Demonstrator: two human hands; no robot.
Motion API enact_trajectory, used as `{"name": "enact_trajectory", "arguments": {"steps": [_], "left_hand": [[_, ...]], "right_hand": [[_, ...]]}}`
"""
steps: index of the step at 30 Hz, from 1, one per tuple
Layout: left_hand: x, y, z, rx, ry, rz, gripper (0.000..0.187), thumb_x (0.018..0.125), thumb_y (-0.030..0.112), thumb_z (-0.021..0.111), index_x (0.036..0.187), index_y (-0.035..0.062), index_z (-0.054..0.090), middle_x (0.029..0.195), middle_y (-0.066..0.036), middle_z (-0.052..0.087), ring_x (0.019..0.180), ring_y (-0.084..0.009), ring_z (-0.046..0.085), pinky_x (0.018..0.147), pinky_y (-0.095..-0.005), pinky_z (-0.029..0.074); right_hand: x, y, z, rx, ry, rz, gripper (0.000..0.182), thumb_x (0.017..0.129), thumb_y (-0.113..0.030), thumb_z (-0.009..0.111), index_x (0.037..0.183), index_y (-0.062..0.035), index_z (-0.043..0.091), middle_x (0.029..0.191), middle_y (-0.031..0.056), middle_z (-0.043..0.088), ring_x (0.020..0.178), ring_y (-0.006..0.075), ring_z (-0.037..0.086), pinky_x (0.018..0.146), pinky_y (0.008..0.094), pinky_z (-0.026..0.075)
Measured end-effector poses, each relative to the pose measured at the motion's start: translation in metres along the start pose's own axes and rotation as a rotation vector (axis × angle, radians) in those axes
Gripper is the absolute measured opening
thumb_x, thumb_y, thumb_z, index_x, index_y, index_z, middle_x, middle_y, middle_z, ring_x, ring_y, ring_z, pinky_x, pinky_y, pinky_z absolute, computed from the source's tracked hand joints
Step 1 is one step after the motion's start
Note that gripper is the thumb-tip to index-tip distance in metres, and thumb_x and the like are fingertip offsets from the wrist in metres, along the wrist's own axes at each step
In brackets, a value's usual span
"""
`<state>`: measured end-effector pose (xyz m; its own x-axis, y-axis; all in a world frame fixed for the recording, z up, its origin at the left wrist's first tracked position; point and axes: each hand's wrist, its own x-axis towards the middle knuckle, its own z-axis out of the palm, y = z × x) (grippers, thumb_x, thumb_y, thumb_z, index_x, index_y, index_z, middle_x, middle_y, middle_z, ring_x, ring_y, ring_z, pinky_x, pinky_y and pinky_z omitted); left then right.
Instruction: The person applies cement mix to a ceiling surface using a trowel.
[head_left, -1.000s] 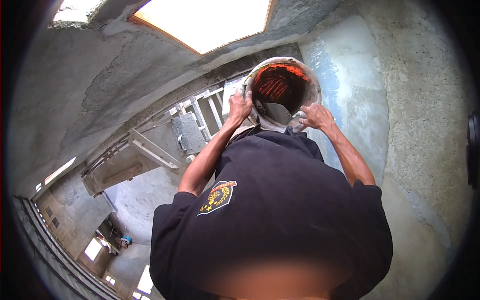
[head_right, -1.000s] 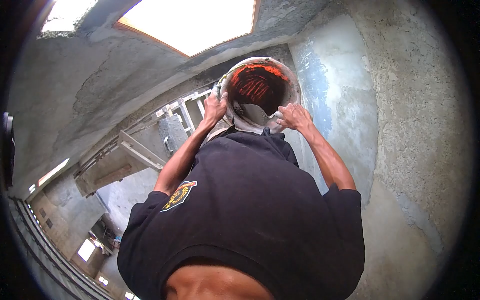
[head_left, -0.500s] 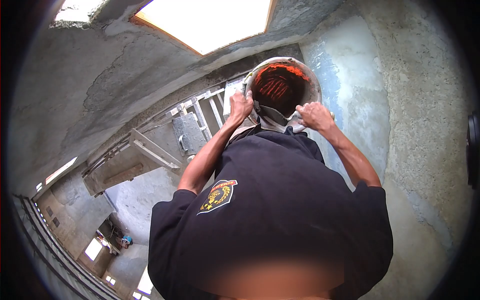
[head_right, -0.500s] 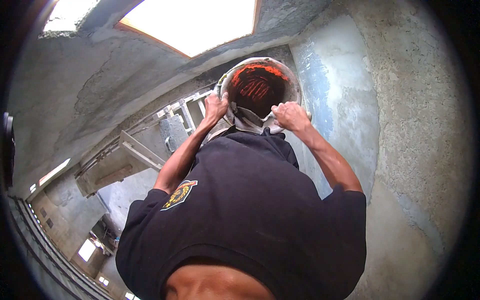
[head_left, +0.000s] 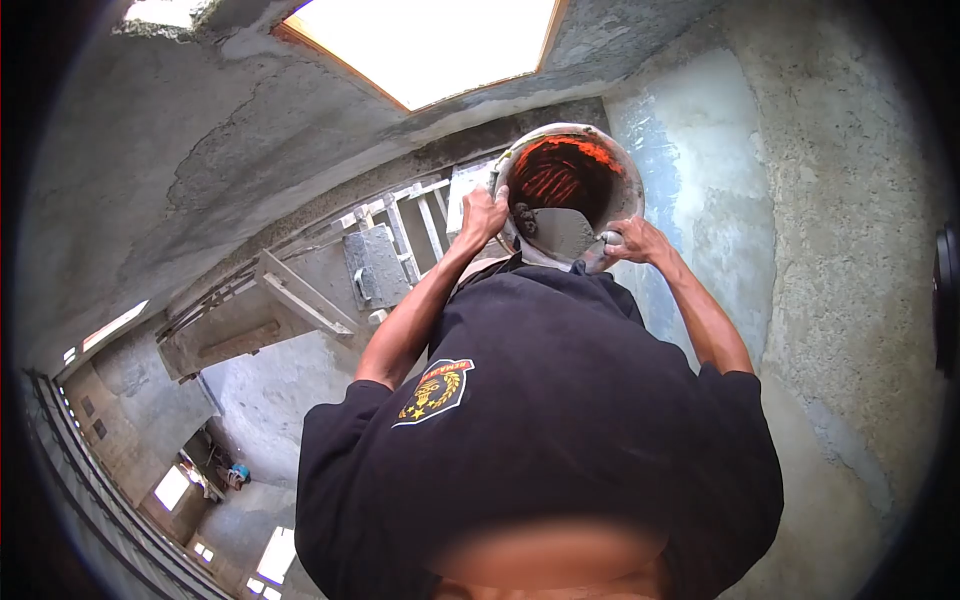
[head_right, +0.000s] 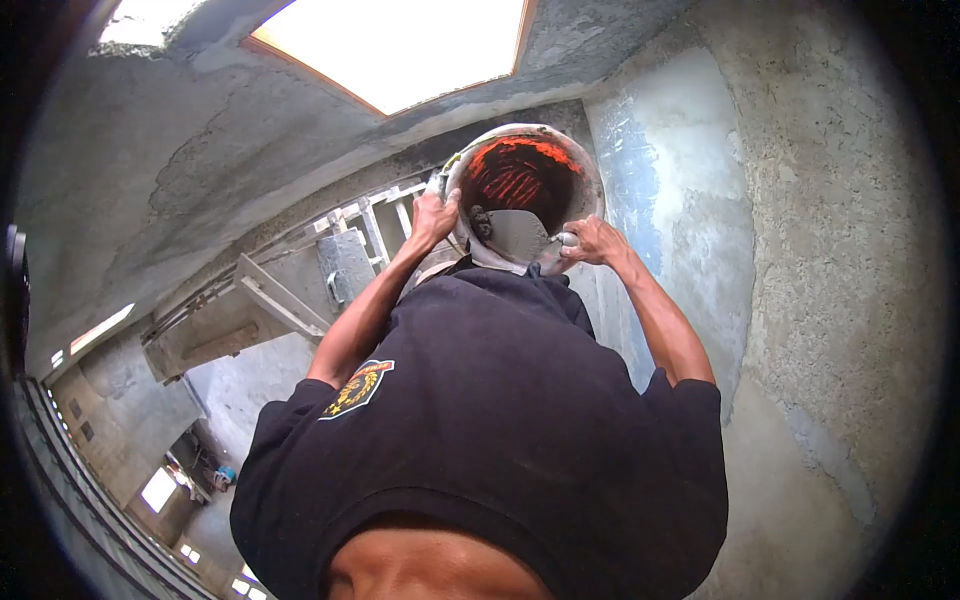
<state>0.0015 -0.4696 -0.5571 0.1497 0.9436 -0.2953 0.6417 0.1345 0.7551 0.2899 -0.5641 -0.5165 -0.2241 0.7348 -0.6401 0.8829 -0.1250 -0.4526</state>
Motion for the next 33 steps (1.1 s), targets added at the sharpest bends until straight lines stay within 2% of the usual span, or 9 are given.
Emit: {"name": "enact_trajectory", "arguments": {"steps": [7, 12, 14, 16, 18, 29, 31, 32, 33], "left_hand": [[-0.001, -0.005, -0.007, -0.092, -0.105, -0.113, 0.052, 0.089, 0.042, 0.049, 0.085, -0.0087, 0.060, 0.066, -0.027, 0.059, 0.064, -0.0354, 0.062, 0.060, -0.0446, 0.046], [0.001, -0.010, -0.020, -0.048, -0.207, -0.219, 0.056, 0.090, 0.046, 0.044, 0.084, -0.0083, 0.059, 0.065, -0.025, 0.059, 0.063, -0.0319, 0.062, 0.060, -0.0446, 0.046], [-0.007, 0.000, -0.025, 0.023, -0.232, -0.197, 0.055, 0.090, 0.044, 0.045, 0.094, -0.0101, 0.056, 0.078, -0.028, 0.061, 0.075, -0.0353, 0.063, 0.068, -0.0440, 0.047], [-0.006, -0.006, -0.017, -0.105, -0.039, -0.083, 0.054, 0.090, 0.041, 0.047, 0.107, -0.0102, 0.050, 0.094, -0.030, 0.060, 0.090, -0.0390, 0.061, 0.078, -0.0432, 0.046], [-0.004, -0.008, -0.019, -0.100, -0.134, -0.171, 0.056, 0.090, 0.038, 0.049, 0.120, -0.0082, 0.040, 0.104, -0.031, 0.058, 0.100, -0.0406, 0.057, 0.085, -0.0423, 0.044], [-0.014, 0.016, -0.021, -0.174, 0.145, 0.023, 0.044, 0.091, 0.039, 0.046, 0.110, 0.0005, 0.051, 0.094, -0.028, 0.060, 0.091, -0.0429, 0.059, 0.077, -0.0436, 0.045], [-0.006, 0.010, -0.026, -0.315, 0.011, -0.002, 0.045, 0.089, 0.039, 0.050, 0.116, 0.0025, 0.052, 0.099, -0.028, 0.059, 0.097, -0.0417, 0.057, 0.080, -0.0423, 0.044], [-0.002, -0.002, -0.019, -0.183, 0.103, 0.148, 0.043, 0.089, 0.038, 0.051, 0.114, 0.0029, 0.053, 0.101, -0.025, 0.061, 0.099, -0.0376, 0.058, 0.082, -0.0410, 0.044], [-0.003, 0.015, -0.025, -0.193, 0.160, 0.025, 0.042, 0.088, 0.037, 0.052, 0.114, 0.0038, 0.055, 0.099, -0.020, 0.063, 0.098, -0.0326, 0.059, 0.082, -0.0382, 0.044]], "right_hand": [[-0.005, 0.017, 0.001, 0.149, 0.125, -0.056, 0.032, 0.068, -0.029, 0.064, 0.089, -0.0049, 0.065, 0.072, 0.0176, 0.063, 0.068, 0.0321, 0.062, 0.064, 0.0385, 0.049], [-0.014, 0.031, 0.008, 0.286, 0.240, -0.114, 0.042, 0.069, -0.044, 0.067, 0.080, -0.0030, 0.064, 0.061, 0.0153, 0.058, 0.054, 0.0234, 0.055, 0.057, 0.0369, 0.045], [-0.016, 0.025, 0.015, 0.379, 0.285, -0.123, 0.050, 0.070, -0.052, 0.066, 0.081, -0.0032, 0.064, 0.058, 0.0137, 0.056, 0.053, 0.0175, 0.050, 0.055, 0.0361, 0.044], [-0.015, 0.017, 0.015, 0.405, 0.322, -0.142, 0.033, 0.076, -0.032, 0.067, 0.067, -0.0017, 0.059, 0.048, 0.0041, 0.052, 0.045, 0.0092, 0.050, 0.044, 0.0294, 0.041], [-0.012, 0.012, 0.022, 0.509, 0.345, -0.185, 0.034, 0.078, -0.036, 0.065, 0.067, -0.0038, 0.059, 0.046, 0.0000, 0.049, 0.042, 0.0067, 0.047, 0.040, 0.0270, 0.039], [-0.034, -0.034, -0.019, 0.406, 0.412, -0.129, 0.038, 0.069, -0.033, 0.071, 0.086, -0.0015, 0.059, 0.063, 0.0089, 0.052, 0.057, 0.0144, 0.044, 0.057, 0.0312, 0.043], [-0.032, -0.036, -0.030, 0.384, 0.474, -0.101, 0.043, 0.070, -0.037, 0.071, 0.092, -0.0022, 0.058, 0.072, 0.0170, 0.057, 0.062, 0.0290, 0.054, 0.061, 0.0364, 0.045], [-0.031, -0.044, -0.044, 0.390, 0.509, -0.101, 0.042, 0.071, -0.036, 0.070, 0.093, -0.0024, 0.058, 0.073, 0.0183, 0.057, 0.064, 0.0331, 0.056, 0.061, 0.0379, 0.046], [-0.032, -0.056, -0.063, 0.372, 0.527, -0.063, 0.040, 0.072, -0.034, 0.069, 0.093, -0.0025, 0.058, 0.073, 0.0189, 0.057, 0.066, 0.0362, 0.056, 0.061, 0.0397, 0.045]]}}
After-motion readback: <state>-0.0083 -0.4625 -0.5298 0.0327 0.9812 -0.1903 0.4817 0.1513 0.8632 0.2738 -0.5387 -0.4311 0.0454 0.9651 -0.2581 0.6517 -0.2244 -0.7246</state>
